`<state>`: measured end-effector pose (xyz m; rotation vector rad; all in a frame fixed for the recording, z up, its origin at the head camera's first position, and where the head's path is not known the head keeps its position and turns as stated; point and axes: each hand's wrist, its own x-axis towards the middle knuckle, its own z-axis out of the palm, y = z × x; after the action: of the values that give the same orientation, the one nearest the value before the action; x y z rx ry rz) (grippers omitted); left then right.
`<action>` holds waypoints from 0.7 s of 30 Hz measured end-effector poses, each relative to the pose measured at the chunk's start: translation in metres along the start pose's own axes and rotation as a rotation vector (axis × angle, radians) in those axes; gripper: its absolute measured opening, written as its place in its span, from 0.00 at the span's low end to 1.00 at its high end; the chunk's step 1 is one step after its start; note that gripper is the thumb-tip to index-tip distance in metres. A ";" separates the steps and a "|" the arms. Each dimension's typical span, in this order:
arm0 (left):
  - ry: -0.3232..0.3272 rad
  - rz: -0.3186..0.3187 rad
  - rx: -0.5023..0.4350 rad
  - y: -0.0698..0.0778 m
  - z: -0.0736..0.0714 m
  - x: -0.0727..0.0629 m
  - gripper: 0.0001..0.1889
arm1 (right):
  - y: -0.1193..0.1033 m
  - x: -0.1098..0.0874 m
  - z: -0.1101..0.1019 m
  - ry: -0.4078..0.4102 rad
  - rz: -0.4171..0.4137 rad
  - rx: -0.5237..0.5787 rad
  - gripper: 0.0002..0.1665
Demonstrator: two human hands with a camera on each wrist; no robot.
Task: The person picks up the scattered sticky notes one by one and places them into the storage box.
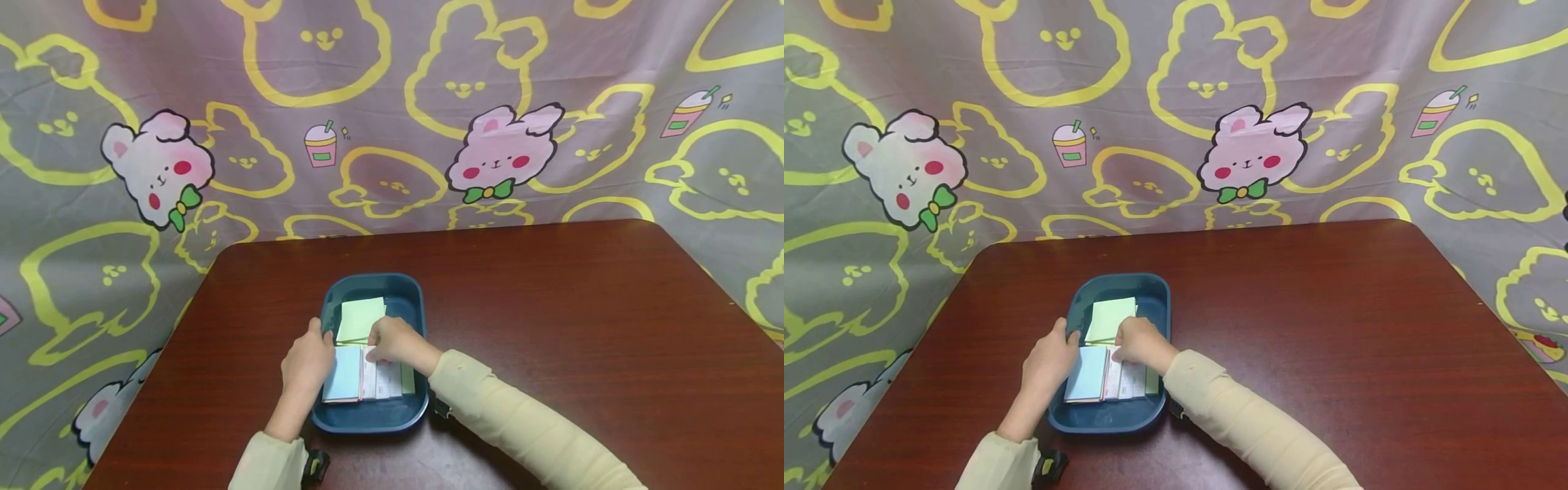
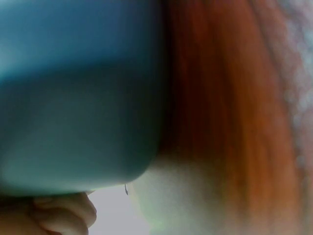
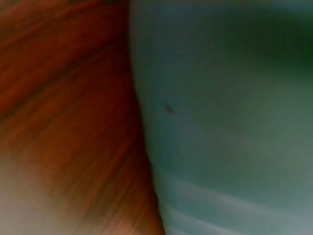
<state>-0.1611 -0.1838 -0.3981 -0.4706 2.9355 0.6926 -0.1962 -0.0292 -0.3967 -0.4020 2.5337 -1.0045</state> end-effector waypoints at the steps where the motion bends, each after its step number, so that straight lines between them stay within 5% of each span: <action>1: 0.001 0.000 0.000 0.000 0.000 0.000 0.24 | 0.000 0.000 0.000 0.000 0.001 0.000 0.07; 21: -0.014 -0.005 0.023 0.001 0.000 0.000 0.24 | 0.000 -0.001 0.000 -0.009 0.005 -0.014 0.08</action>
<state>-0.1615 -0.1835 -0.3977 -0.4692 2.9248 0.6587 -0.1951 -0.0287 -0.3966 -0.4024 2.5335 -0.9818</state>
